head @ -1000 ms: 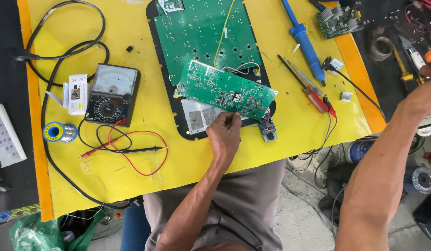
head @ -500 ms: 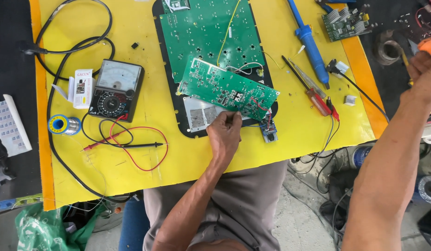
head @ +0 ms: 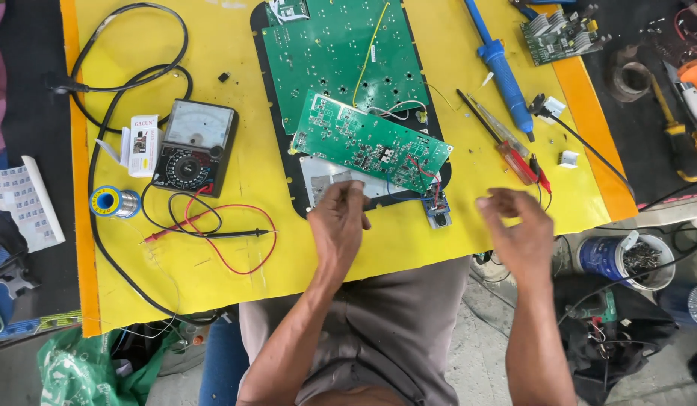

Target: The person opens the back panel of a BareTone guitar amplifier to access the internal components. They use a screwdriver to remove screws and detach a circuit board, then use a soldering iron to work on the board's connections before reattaching it.

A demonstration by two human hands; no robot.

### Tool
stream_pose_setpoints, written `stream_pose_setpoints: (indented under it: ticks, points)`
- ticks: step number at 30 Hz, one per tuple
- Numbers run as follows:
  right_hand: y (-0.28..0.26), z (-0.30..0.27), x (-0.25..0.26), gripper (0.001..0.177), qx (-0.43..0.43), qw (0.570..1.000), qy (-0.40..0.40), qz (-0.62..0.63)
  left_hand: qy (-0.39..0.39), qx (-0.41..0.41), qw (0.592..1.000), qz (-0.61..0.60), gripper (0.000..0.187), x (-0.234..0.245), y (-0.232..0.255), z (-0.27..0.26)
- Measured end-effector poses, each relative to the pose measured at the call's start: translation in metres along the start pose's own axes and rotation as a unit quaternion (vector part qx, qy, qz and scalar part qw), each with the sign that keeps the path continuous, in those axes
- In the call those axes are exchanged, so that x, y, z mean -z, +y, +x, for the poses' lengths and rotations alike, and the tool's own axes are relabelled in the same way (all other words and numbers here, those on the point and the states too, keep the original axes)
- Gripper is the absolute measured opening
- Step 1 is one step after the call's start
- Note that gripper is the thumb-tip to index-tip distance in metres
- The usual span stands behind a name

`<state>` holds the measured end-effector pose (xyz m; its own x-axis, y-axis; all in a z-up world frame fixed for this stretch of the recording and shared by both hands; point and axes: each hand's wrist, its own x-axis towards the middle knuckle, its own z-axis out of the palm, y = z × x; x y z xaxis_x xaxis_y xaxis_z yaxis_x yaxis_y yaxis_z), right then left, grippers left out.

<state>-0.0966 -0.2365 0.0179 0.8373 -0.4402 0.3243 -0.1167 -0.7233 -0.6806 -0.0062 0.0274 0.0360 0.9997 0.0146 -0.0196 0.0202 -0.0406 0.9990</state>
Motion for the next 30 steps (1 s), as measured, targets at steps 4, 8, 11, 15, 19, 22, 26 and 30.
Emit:
stream_pose_setpoints:
  ticks: [4,8,11,15,19,22,26,30]
  points:
    - [-0.028,-0.027,-0.031,0.054,0.084,0.99,-0.034,-0.108,0.058,-0.127,0.989,0.055,0.021,0.043,0.043,0.029]
    - [-0.039,-0.033,-0.045,0.06,0.055,0.976,-0.054,-0.205,0.072,-0.234,0.954,0.175,0.021,0.079,0.037,0.098]
    - [-0.015,-0.036,-0.058,0.051,0.098,0.969,0.009,-0.228,-0.013,-0.253,0.942,0.222,0.023,0.087,0.032,0.128]
    - [-0.015,-0.037,-0.041,0.048,0.097,0.964,0.014,-0.248,-0.107,-0.202,0.952,0.203,0.023,0.086,0.016,0.146]
    - [-0.015,-0.027,-0.022,0.041,0.1,0.974,0.058,-0.193,-0.131,-0.159,0.97,0.129,0.022,0.085,0.024,0.147]
    - [-0.043,-0.007,-0.022,0.039,-0.063,0.993,0.003,0.097,-0.136,-0.151,0.972,0.119,0.021,0.086,0.021,0.152]
    - [-0.047,0.005,-0.042,0.049,-0.123,0.945,-0.036,0.3,-0.146,-0.123,0.975,0.111,0.021,0.088,0.022,0.158]
    - [-0.044,0.015,-0.054,0.04,-0.137,0.893,-0.042,0.426,-0.163,-0.108,0.976,0.099,0.021,0.089,0.021,0.164]
